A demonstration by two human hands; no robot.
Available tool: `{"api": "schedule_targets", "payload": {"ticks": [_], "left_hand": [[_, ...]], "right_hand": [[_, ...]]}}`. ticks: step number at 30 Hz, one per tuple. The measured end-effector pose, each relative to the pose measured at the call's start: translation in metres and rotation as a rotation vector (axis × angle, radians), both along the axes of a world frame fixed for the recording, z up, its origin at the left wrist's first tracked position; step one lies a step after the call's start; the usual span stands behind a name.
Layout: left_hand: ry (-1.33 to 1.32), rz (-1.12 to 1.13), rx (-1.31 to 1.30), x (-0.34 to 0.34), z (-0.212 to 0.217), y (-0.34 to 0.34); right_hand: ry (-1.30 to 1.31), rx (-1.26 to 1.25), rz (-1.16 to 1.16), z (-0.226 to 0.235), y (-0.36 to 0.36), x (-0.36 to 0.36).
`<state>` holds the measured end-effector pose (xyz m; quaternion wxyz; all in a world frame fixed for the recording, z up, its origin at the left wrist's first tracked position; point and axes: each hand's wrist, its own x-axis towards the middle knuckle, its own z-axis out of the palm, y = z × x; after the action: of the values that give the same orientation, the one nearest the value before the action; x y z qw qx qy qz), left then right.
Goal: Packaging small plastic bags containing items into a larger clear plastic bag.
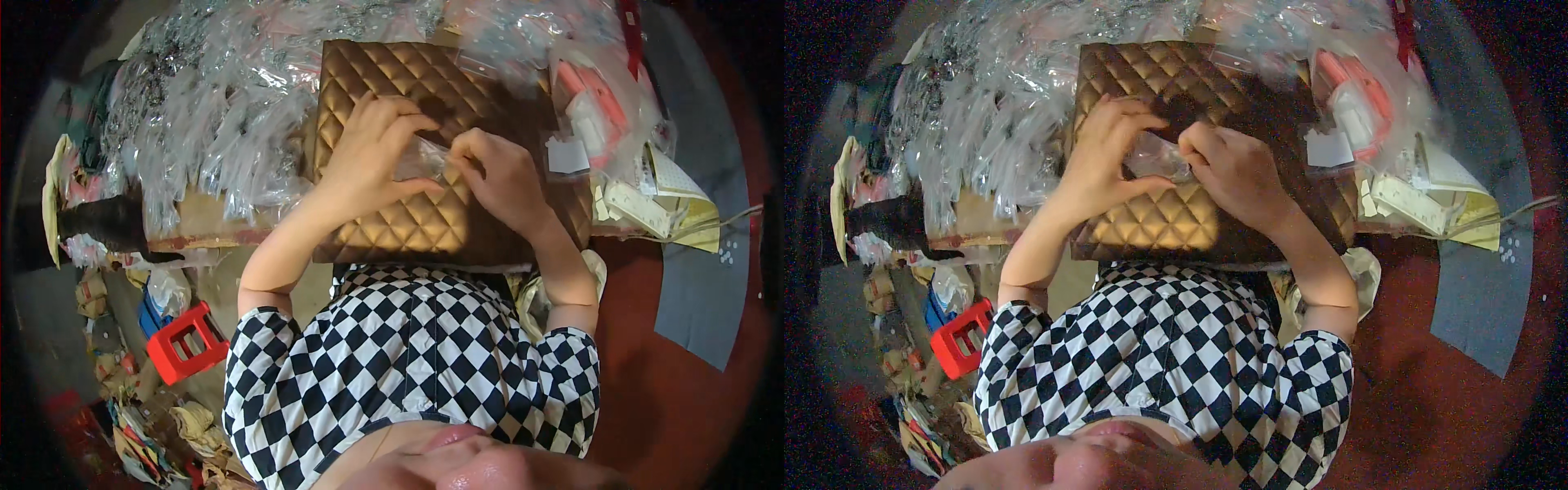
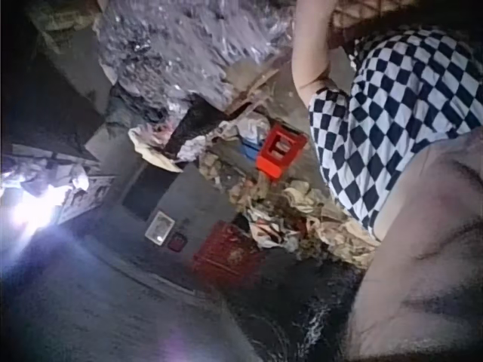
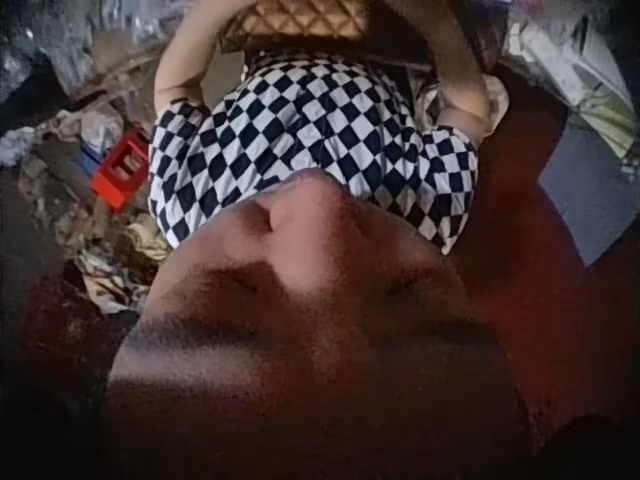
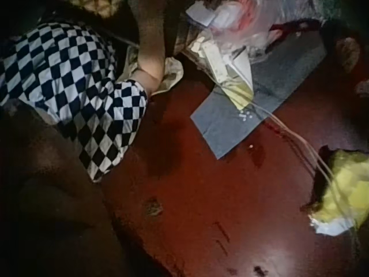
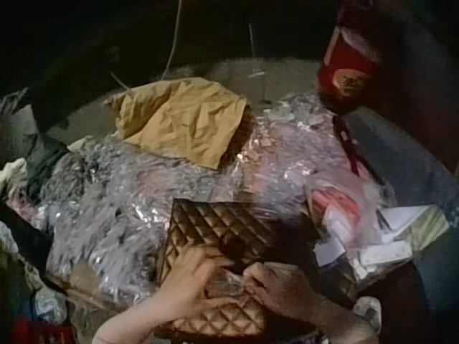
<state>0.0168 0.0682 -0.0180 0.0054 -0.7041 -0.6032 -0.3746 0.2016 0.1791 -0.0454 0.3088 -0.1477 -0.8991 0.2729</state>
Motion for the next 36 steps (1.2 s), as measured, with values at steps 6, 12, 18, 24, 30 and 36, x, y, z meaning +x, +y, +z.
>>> {"api": "schedule_targets", "payload": {"ticks": [6,12,18,24,30,36], "left_hand": [[0.109,-0.090,-0.084,-0.003,-0.022,0.004],[0.016,0.173,-0.039,-0.034,-0.038,-0.009],[-0.030,0.183,0.000,-0.020,-0.050,-0.017],[-0.389,0.149,0.067,0.006,-0.048,-0.013],[-0.315,0.256,-0.264,-0.021,-0.080,-0.032],[-0.113,0.072,-0.429,-0.010,-0.079,-0.023]], "right_hand": [[-0.023,-0.026,-0.014,0.004,-0.005,0.000],[-0.075,-0.111,-0.034,-0.004,-0.007,0.009],[0.191,-0.174,-0.001,-0.040,-0.019,-0.011],[-0.097,-0.108,-0.037,-0.052,-0.025,0.061],[-0.251,-0.328,-0.653,-0.036,-0.033,0.244],[-0.463,-0.293,-1.076,-0.091,-0.033,0.285]]}}
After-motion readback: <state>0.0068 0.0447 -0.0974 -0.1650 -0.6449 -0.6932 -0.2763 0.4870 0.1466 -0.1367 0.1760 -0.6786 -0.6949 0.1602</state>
